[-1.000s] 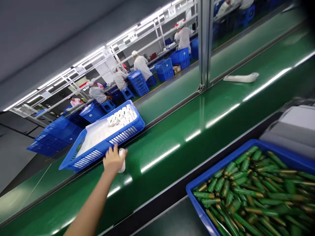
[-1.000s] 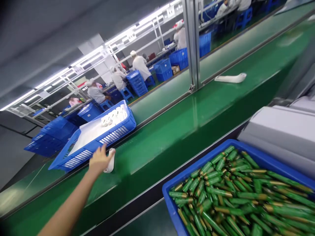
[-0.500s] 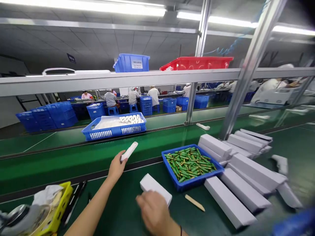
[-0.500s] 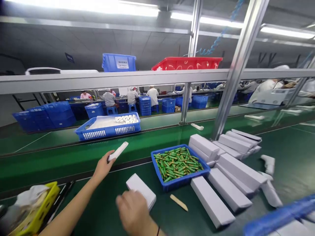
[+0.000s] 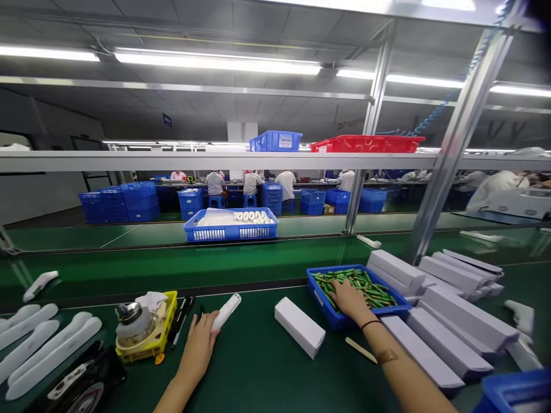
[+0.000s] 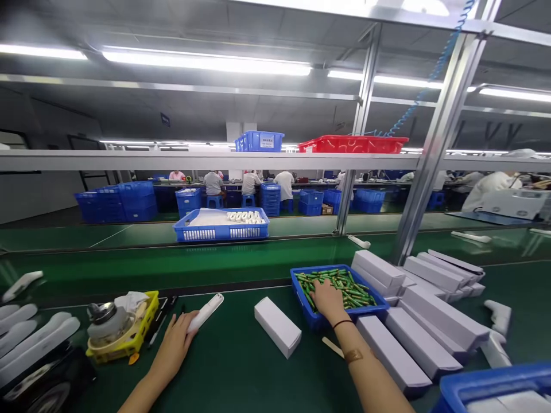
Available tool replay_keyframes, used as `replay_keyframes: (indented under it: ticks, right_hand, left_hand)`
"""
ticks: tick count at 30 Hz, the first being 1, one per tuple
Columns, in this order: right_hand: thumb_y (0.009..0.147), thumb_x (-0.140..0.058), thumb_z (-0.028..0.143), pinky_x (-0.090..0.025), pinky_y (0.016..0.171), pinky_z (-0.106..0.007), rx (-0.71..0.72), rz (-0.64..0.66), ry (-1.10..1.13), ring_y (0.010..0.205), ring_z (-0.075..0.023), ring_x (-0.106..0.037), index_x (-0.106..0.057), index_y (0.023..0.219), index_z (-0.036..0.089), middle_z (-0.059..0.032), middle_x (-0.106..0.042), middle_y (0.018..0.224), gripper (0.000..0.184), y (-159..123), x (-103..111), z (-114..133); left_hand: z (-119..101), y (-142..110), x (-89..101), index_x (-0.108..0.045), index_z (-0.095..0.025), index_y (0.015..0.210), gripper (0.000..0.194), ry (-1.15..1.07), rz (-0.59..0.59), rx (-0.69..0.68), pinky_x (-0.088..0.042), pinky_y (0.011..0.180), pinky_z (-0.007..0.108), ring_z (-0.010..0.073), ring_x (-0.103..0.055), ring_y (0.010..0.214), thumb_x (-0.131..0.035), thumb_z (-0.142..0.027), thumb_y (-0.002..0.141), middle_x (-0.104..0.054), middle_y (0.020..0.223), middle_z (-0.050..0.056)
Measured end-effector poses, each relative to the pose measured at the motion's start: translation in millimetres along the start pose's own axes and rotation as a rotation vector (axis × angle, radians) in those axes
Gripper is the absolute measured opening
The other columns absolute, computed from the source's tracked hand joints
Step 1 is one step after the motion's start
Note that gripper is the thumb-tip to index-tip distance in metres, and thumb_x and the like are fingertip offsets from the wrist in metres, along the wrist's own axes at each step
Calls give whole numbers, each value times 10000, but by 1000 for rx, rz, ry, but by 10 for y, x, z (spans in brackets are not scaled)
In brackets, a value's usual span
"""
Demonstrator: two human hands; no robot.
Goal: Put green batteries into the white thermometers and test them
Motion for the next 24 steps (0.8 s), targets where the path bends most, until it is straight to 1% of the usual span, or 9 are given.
replay_keyframes:
  ticks: [2, 4, 7, 10, 14, 16, 19, 21, 24]
  right_hand:
    - [937, -449, 263, -436, 732, -357, 5, -29, 6, 913, -282, -637, -602, 1109, 135, -176, -560, 1072, 264, 16, -7, 10]
    - [945, -426, 257, -428, 675, -321, -3, -52, 36, 840, -258, -652, -624, 1063, 140, -158, -575, 1051, 258, 25, -19, -13]
    - [933, -446, 237, -414, 644, -296, -23, -106, 105, 821, -242, -653, -648, 974, 156, -123, -611, 1029, 221, 50, -3, -84]
    - [936, -421, 222, -424, 664, -304, -78, -197, 200, 906, -269, -637, -639, 983, 137, -134, -648, 1018, 238, 83, 131, -144]
    - [976, -314, 291, -463, 621, -290, -84, -318, 432, 741, -211, -641, -508, 1235, 119, -93, -683, 869, 366, 51, 569, 65]
    - [973, -327, 357, -476, 575, -271, 65, -386, 759, 671, -186, -621, -461, 1298, 149, -53, -672, 801, 408, -64, 900, 371]
    - [911, -487, 440, -501, 566, -275, 328, -342, 1240, 672, -192, -620, -588, 1165, 181, -44, -651, 729, 377, -355, 1326, 914]
    - [908, -511, 432, -527, 604, -267, 401, -299, 1363, 681, -181, -634, -612, 1138, 216, -34, -648, 714, 331, -555, 1478, 1203]
    - [920, -503, 390, -540, 642, -247, 485, -276, 1313, 725, -172, -651, -617, 1167, 272, -45, -684, 831, 296, -762, 1489, 1520]
  left_hand:
    - [84, 93, 81, -536, -184, 1262, 456, 21, -23, -34, -172, 1146, 544, 303, -478, 1238, -288, -287, 893, -608, 1203, 85]
    - [191, 156, 147, -560, -195, 1234, 442, 48, -51, -64, -148, 1151, 548, 290, -532, 1176, -299, -271, 886, -636, 1139, 79]
    - [360, 231, 223, -600, -222, 1187, 424, 36, -91, -48, -233, 1092, 616, 342, -478, 1233, -328, -291, 869, -619, 1199, 92]
    - [297, 351, 317, -569, -258, 1217, 408, -208, -86, -32, -390, 1019, 540, 334, -474, 1243, -381, -365, 872, -570, 1292, 79]
    - [-284, 621, 640, -497, -257, 1264, 501, -747, -129, 24, -489, 906, 380, 290, -550, 1154, -568, -470, 816, -594, 1242, 99]
    - [-698, 770, 845, -496, -261, 1253, 517, -1091, -165, 9, -505, 840, 302, 248, -583, 1091, -621, -472, 797, -604, 1207, 89]
    - [-1132, 940, 1057, -555, -257, 1166, 476, -1605, -288, 75, -513, 714, 229, 162, -625, 853, -681, -471, 760, -636, 1038, 56]
    - [-1322, 1008, 1096, -576, -242, 1130, 435, -1872, -318, 94, -505, 639, 204, 114, -587, 717, -685, -453, 765, -614, 948, 38]
    - [-1452, 1034, 1035, -595, -208, 1091, 333, -2100, -284, 173, -472, 552, 176, 78, -508, 611, -645, -383, 812, -562, 859, 29]
Point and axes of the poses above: each hand's wrist, its own y-axis towards the middle knuckle, its own x-axis out of the back of the hand, z = x × y, the point moved 7 cm from there along y, towards the middle knuckle
